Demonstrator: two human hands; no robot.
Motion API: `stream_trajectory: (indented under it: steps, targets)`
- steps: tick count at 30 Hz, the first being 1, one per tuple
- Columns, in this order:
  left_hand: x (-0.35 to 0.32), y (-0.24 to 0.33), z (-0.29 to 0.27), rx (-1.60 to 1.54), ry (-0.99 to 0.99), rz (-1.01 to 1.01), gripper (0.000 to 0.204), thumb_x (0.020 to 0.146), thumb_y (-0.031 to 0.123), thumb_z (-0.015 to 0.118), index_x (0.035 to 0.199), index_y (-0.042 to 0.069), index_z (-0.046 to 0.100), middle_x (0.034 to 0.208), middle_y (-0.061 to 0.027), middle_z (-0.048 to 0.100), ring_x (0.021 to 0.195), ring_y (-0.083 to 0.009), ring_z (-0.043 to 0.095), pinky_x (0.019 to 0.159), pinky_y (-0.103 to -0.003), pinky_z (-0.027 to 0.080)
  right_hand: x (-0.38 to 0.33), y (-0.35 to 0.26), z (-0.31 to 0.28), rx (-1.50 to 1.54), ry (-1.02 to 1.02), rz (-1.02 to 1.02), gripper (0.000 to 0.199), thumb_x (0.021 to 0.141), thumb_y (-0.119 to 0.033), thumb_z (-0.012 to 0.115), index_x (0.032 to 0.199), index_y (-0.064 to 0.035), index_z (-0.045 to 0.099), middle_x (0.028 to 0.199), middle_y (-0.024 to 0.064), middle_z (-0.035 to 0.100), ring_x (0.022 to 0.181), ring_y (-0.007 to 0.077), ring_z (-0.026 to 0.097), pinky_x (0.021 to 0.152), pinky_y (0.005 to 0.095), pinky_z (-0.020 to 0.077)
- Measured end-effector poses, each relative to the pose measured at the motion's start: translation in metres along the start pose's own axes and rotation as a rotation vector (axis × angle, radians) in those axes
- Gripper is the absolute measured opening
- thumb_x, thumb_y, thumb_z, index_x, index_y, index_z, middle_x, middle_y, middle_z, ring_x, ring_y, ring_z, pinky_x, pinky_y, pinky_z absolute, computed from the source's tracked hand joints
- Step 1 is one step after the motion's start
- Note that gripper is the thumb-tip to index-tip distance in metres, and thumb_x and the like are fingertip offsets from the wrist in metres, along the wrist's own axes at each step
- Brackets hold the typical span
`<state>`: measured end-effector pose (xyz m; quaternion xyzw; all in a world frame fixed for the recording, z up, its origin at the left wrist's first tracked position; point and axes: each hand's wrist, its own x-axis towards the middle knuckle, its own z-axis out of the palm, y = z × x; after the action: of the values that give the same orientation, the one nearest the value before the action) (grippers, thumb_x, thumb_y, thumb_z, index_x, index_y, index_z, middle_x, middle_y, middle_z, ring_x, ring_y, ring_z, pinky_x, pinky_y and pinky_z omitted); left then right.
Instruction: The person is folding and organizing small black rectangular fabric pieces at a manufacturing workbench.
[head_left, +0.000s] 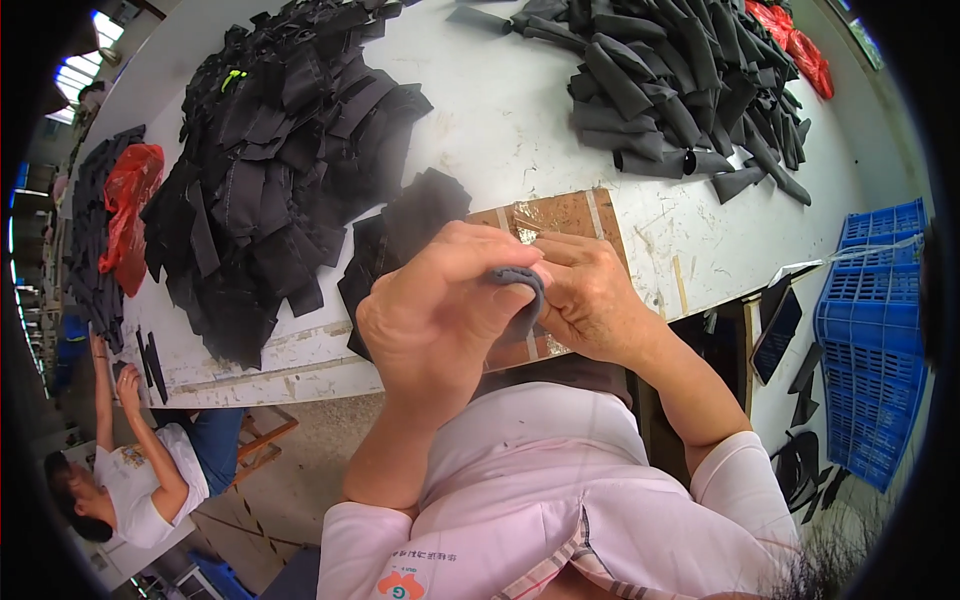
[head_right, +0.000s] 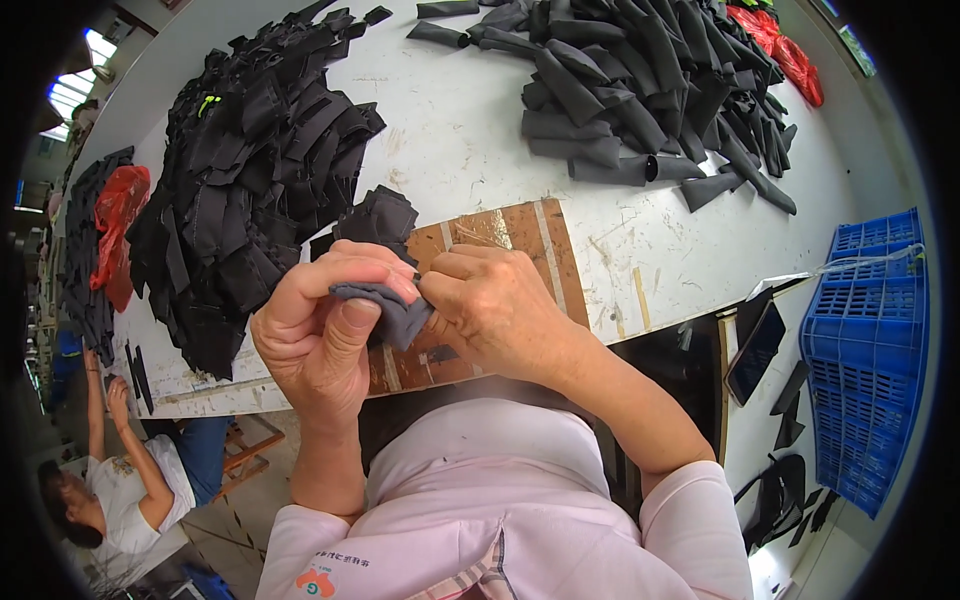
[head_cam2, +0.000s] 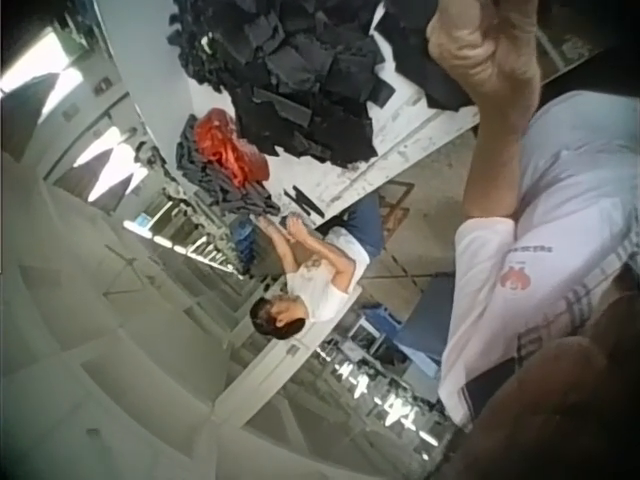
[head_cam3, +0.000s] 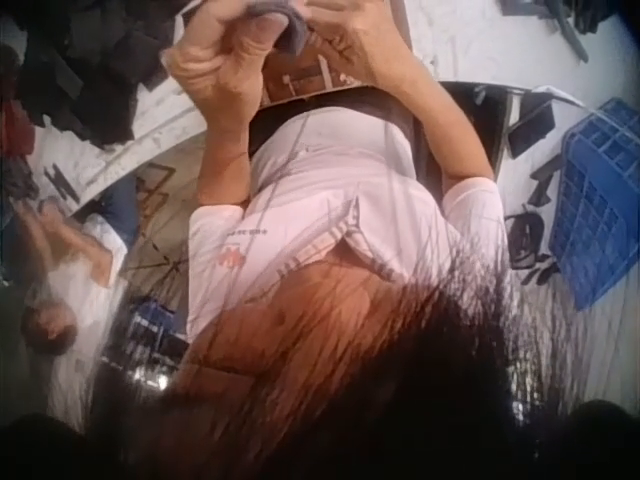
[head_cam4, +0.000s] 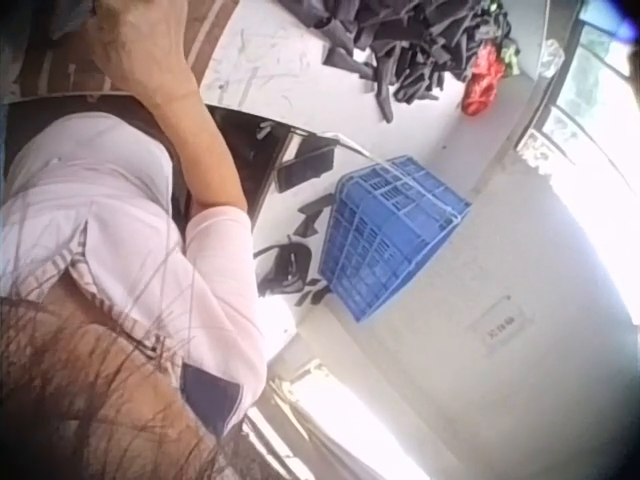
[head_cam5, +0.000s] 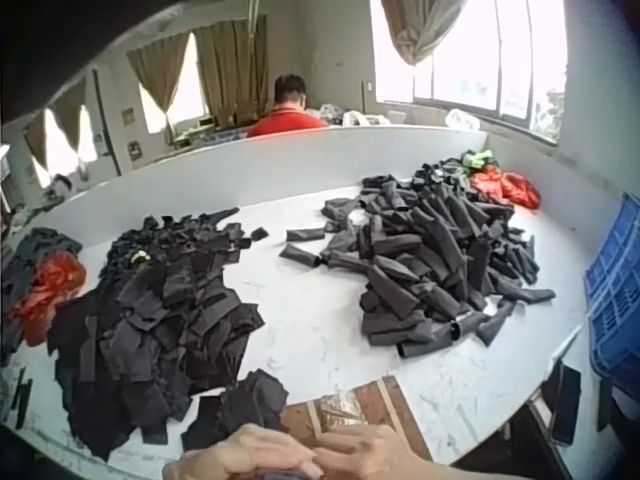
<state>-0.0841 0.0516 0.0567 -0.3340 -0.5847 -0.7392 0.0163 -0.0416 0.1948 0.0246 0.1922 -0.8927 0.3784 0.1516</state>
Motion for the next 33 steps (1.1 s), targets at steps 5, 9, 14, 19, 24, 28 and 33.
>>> stream_trajectory:
  steps: [5, 9, 14, 19, 24, 28, 33]
  targets:
    - [-0.002, -0.003, -0.003, 0.179, -0.059, -0.006, 0.015, 0.076, 0.008, 0.063, 0.086, -0.002, 0.059, 0.074, -0.0115, 0.060, 0.066, -0.0146, 0.058, 0.058, -0.023, 0.045, -0.012, 0.008, 0.020, 0.158, -0.003, 0.136, 0.020, 0.072, -0.021, 0.063, 0.067, -0.0047, 0.052, 0.061, 0.0062, 0.050, 0.060, 0.0248, 0.053, 0.048, 0.0358, 0.0414]
    - [-0.003, 0.003, 0.006, -0.053, 0.094, -0.017, 0.012, 0.080, 0.006, 0.059, 0.088, -0.003, 0.058, 0.075, -0.0111, 0.061, 0.068, -0.0152, 0.058, 0.061, -0.024, 0.047, -0.010, 0.006, 0.012, -0.025, -0.045, 0.099, 0.022, 0.071, -0.023, 0.064, 0.067, -0.0051, 0.052, 0.062, 0.0069, 0.050, 0.060, 0.0250, 0.053, 0.048, 0.0360, 0.0412]
    - [-0.007, 0.012, 0.006, -0.280, 0.160, -0.097, 0.010, 0.084, 0.006, 0.053, 0.090, -0.001, 0.055, 0.093, -0.0149, 0.057, 0.085, -0.0163, 0.054, 0.071, -0.026, 0.046, 0.006, -0.015, -0.012, -0.123, 0.000, 0.048, 0.022, 0.067, -0.022, 0.066, 0.066, -0.0059, 0.051, 0.062, 0.0052, 0.048, 0.058, 0.0230, 0.052, 0.046, 0.0351, 0.0407]
    - [-0.009, 0.011, -0.005, -0.437, 0.254, -0.130, 0.012, 0.083, 0.015, 0.055, 0.088, 0.004, 0.055, 0.091, -0.0085, 0.054, 0.081, -0.0189, 0.046, 0.076, -0.034, 0.037, 0.012, -0.017, -0.015, -0.119, -0.008, -0.022, 0.025, 0.061, -0.021, 0.069, 0.065, -0.0065, 0.048, 0.061, 0.0041, 0.046, 0.057, 0.0222, 0.051, 0.045, 0.0346, 0.0397]
    - [-0.007, 0.007, -0.002, -0.332, 0.267, -0.136, 0.014, 0.087, 0.012, 0.050, 0.089, -0.001, 0.054, 0.093, -0.0150, 0.056, 0.081, -0.0176, 0.053, 0.076, -0.028, 0.043, 0.008, -0.005, 0.000, -0.078, 0.034, 0.010, 0.031, 0.056, -0.020, 0.072, 0.061, -0.0070, 0.045, 0.060, 0.0039, 0.045, 0.054, 0.0215, 0.049, 0.043, 0.0335, 0.0384]
    - [0.000, 0.010, -0.015, -0.071, 0.179, -0.026, 0.014, 0.084, 0.010, 0.054, 0.091, -0.002, 0.054, 0.092, -0.0167, 0.057, 0.078, -0.0174, 0.053, 0.071, -0.027, 0.043, 0.009, -0.013, -0.008, -0.101, 0.023, 0.012, 0.031, 0.057, -0.020, 0.072, 0.061, -0.0076, 0.044, 0.059, 0.0038, 0.044, 0.052, 0.0214, 0.048, 0.043, 0.0332, 0.0380]
    - [0.002, 0.015, -0.025, -0.282, 0.273, -0.006, 0.011, 0.083, 0.009, 0.055, 0.081, -0.002, 0.054, 0.081, -0.0134, 0.057, 0.075, -0.0178, 0.052, 0.071, -0.028, 0.041, 0.018, -0.027, -0.022, -0.148, 0.063, -0.048, 0.031, 0.060, -0.020, 0.071, 0.059, -0.0082, 0.042, 0.059, 0.0043, 0.044, 0.052, 0.0221, 0.048, 0.043, 0.0337, 0.0377]
